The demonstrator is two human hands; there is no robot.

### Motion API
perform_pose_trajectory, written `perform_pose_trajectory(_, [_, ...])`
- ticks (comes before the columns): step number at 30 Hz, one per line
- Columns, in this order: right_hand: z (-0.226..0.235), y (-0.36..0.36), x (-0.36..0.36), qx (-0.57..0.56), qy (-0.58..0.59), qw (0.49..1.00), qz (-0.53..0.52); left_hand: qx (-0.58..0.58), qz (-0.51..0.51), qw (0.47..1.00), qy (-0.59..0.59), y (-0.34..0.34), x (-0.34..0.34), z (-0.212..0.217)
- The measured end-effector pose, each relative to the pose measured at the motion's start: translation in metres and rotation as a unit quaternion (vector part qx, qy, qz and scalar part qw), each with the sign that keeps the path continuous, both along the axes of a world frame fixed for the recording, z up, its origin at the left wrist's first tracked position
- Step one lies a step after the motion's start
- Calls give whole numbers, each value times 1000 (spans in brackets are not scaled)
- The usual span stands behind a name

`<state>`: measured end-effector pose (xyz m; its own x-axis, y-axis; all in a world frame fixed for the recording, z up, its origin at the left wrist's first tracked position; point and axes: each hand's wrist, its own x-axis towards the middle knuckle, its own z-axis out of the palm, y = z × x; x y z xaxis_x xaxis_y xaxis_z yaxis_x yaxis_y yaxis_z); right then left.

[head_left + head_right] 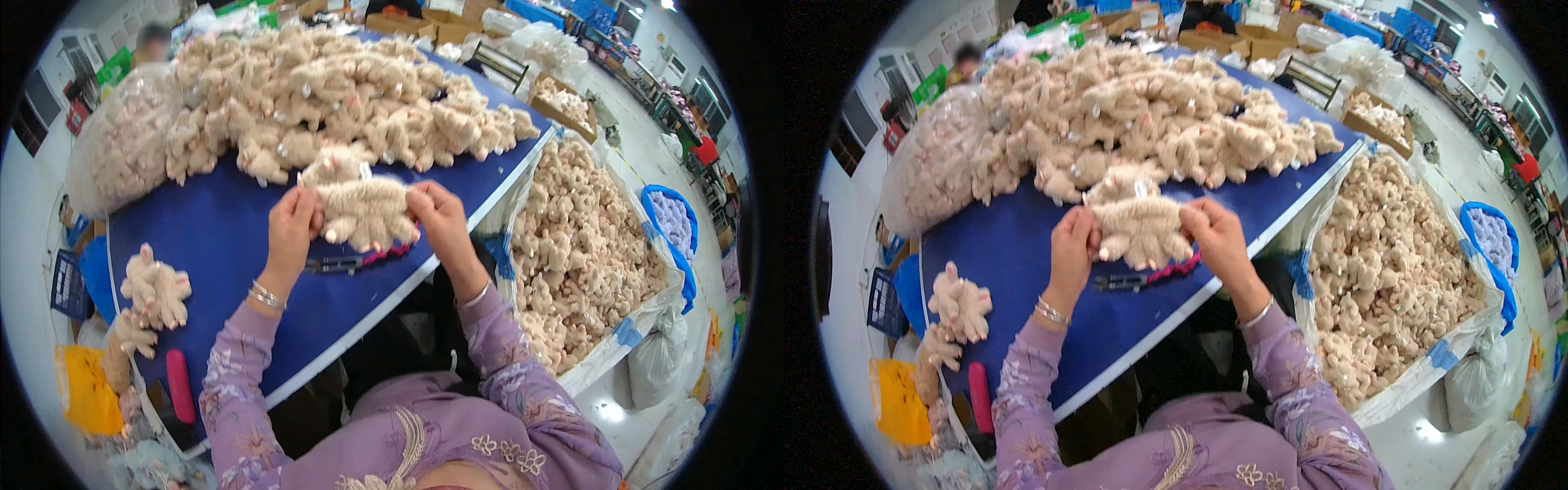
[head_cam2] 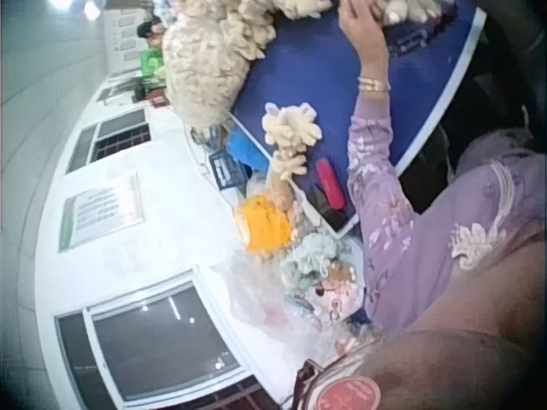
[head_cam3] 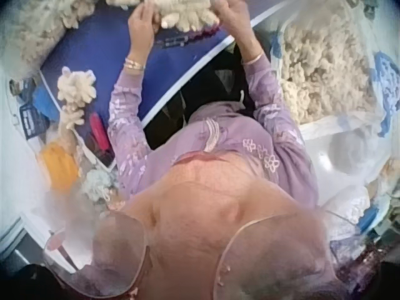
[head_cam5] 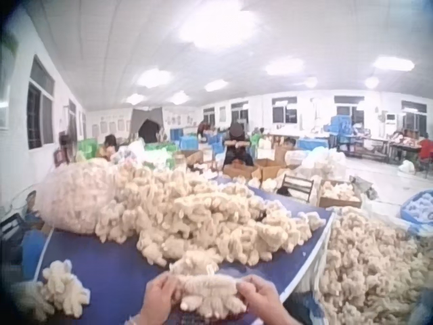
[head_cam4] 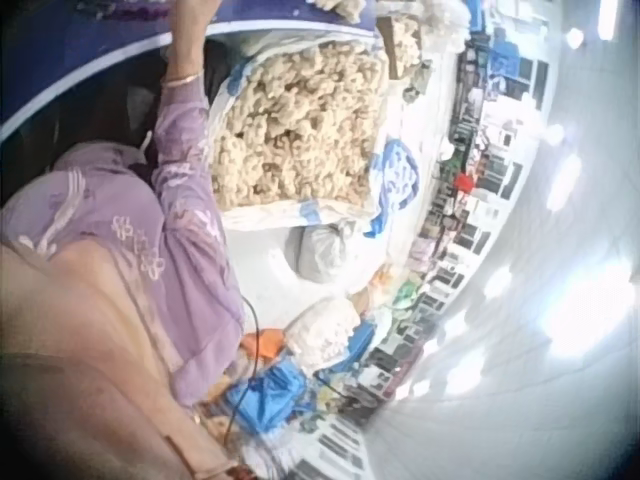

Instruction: The person trims loose threads and adjusts the ears of small stuffed animal toys using scissors. They handle each toy one at a time, inspecting and snipping excess material, then placing the finished items into a large sack.

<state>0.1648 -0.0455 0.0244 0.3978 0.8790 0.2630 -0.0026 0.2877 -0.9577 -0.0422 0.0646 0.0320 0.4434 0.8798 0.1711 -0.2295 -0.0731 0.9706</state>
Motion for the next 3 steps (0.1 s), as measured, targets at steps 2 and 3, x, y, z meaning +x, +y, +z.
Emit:
perform_pose_trajectory(2, [-5, 2, 1, 1, 40, 999, -12, -25, -16, 1000, -10, 1, 1, -2])
perform_pose_trajectory(3, [-1, 1, 1, -12, 55, 998, 4, -19, -21, 999, -15, 0, 0, -3])
